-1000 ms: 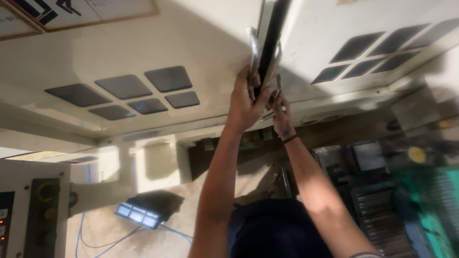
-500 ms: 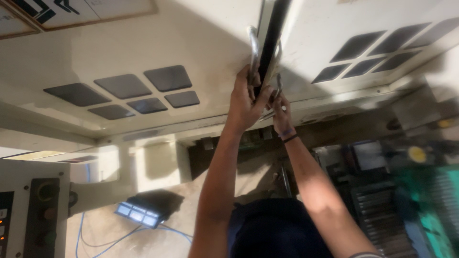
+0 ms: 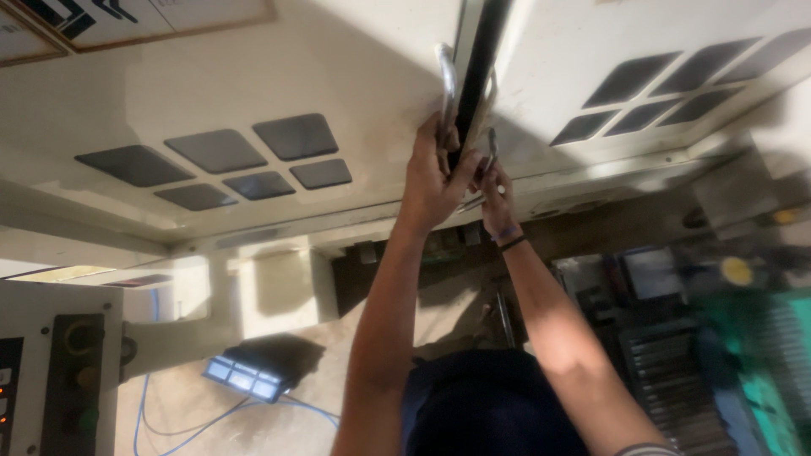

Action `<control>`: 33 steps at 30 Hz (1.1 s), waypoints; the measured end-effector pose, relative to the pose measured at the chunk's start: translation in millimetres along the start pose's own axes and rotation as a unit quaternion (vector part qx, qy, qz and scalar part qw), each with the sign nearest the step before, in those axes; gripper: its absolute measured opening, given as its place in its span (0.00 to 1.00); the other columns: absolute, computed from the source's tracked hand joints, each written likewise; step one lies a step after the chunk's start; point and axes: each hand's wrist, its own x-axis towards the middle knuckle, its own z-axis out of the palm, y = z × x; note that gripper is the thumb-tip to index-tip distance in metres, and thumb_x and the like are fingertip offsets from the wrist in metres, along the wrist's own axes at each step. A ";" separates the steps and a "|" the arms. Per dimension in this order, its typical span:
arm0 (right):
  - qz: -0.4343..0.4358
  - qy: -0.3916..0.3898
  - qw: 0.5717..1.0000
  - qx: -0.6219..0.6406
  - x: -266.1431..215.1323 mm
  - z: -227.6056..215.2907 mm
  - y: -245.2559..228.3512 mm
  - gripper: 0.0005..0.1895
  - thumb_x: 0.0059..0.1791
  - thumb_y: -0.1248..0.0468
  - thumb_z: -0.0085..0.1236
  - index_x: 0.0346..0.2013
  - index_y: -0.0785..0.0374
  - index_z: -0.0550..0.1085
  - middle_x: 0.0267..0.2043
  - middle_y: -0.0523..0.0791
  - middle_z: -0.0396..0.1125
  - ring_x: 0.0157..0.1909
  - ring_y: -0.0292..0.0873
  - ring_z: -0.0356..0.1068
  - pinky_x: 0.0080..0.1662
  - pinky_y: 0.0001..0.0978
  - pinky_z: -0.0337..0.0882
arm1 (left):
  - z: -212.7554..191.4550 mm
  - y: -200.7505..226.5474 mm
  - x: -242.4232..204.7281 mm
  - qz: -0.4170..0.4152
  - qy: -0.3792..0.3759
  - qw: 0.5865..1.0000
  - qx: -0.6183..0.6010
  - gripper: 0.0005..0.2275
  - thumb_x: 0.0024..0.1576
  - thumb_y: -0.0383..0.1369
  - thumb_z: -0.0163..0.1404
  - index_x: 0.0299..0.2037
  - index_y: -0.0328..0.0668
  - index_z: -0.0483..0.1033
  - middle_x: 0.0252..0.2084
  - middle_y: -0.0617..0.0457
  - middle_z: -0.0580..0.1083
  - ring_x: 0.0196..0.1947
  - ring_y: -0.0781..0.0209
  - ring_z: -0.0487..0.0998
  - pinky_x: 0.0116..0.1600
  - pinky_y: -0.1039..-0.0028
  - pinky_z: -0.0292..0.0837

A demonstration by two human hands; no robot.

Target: The person retrieves a metal rod from a tool rack and uses it to manipulate a latch on a large white machine. They open the machine's door, reach inside to adjust internal components, and then close the door.

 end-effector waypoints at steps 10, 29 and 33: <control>-0.010 -0.012 1.000 0.000 0.7 -1.1 0.8 0.26 0.60 0.40 0.44 0.53 0.59 0.71 0.35 0.36 0.57 0.37 0.34 0.53 0.43 0.32 0.58 | -0.5 1.0 -0.1 0.027 0.018 0.998 0.057 0.27 0.61 0.31 0.58 0.67 0.32 0.58 0.40 0.54 0.67 0.31 0.68 0.72 0.32 0.78 0.73; -0.014 -0.001 1.000 0.011 -0.5 -4.9 8.8 0.24 0.60 0.41 0.46 0.53 0.59 0.71 0.37 0.36 0.60 0.38 0.34 0.56 0.43 0.32 0.60 | -0.1 2.3 -0.6 0.019 0.017 0.999 0.041 0.27 0.62 0.30 0.57 0.67 0.31 0.58 0.38 0.54 0.66 0.31 0.67 0.73 0.32 0.76 0.74; -0.007 0.002 1.000 0.015 -0.9 -4.9 8.9 0.25 0.59 0.42 0.46 0.56 0.59 0.70 0.37 0.35 0.59 0.38 0.33 0.56 0.43 0.32 0.59 | 0.6 0.5 -0.3 0.016 0.013 0.999 0.029 0.27 0.62 0.30 0.56 0.67 0.31 0.56 0.39 0.54 0.66 0.32 0.68 0.75 0.33 0.78 0.75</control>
